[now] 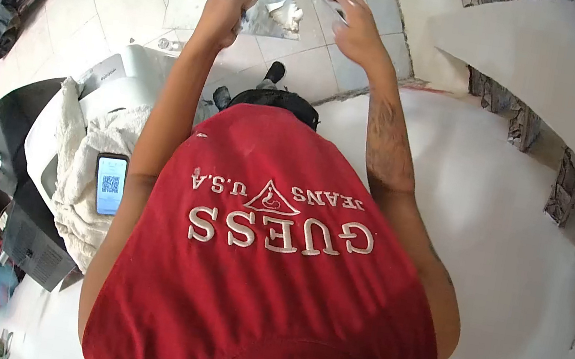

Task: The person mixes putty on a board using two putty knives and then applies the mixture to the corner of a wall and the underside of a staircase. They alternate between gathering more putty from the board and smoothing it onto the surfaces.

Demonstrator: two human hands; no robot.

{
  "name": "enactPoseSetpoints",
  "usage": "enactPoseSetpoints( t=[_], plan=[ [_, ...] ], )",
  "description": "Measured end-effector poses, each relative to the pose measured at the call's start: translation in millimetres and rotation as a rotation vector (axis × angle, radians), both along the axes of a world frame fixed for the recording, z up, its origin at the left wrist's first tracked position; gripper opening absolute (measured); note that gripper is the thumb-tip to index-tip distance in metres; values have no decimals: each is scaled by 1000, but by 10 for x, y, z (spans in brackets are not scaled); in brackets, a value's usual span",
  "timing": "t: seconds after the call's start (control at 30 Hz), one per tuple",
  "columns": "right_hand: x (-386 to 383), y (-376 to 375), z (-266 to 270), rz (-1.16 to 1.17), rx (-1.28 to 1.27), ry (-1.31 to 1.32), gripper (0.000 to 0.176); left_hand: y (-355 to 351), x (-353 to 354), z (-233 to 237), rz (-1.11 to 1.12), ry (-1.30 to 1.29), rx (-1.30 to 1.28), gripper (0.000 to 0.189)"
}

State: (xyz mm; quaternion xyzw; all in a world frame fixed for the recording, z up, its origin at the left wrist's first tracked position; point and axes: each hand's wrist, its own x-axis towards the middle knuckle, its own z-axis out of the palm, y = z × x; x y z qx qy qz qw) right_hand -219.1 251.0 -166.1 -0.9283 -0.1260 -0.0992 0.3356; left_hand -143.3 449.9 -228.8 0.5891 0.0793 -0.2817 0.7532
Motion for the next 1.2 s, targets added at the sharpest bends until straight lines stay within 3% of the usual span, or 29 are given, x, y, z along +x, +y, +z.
enactPoseSetpoints(
  t=[0.1,0.13,0.23,0.27,0.4,0.5,0.53,0.63,0.7,0.77,0.87,0.97,1.0,1.07,1.2],
  plan=[
    [128,46,-349,-19,-111,224,64,-173,76,-163,-76,-4,67,35],
    [148,51,-577,-39,-191,150,65,-255,174,-474,-48,-64,55,36],
    [157,45,-971,-44,-128,291,55,-321,309,-823,-114,-21,176,35],
    [133,40,-1148,-8,-89,315,55,-336,371,-1002,-148,-105,224,27],
    [37,34,-1645,53,50,450,52,-386,446,-1438,-284,47,320,17],
    [15,8,-1778,112,94,505,53,-407,410,-1449,-271,192,373,19],
    [31,-12,-1759,139,106,550,54,-501,495,-1962,-224,249,323,21],
    [144,-180,-1689,335,119,798,53,-497,673,-2287,-105,226,349,19],
    [216,-290,-1535,479,88,961,57,-351,1122,-2851,-327,-69,505,23],
    [250,-414,-1081,465,247,842,55,-314,1134,-2354,5,107,361,25],
    [138,-661,-724,110,830,647,58,-106,785,-1496,-2,44,143,27],
    [108,-421,-220,-30,835,310,65,-186,296,-720,152,46,-236,22],
    [79,-363,-145,-14,602,263,64,-230,184,-535,180,192,-386,18],
    [49,-128,-30,50,421,133,61,-330,-109,60,289,251,-565,16],
    [-50,55,-63,112,143,-52,63,-223,-253,204,281,272,-638,21]
  ],
)
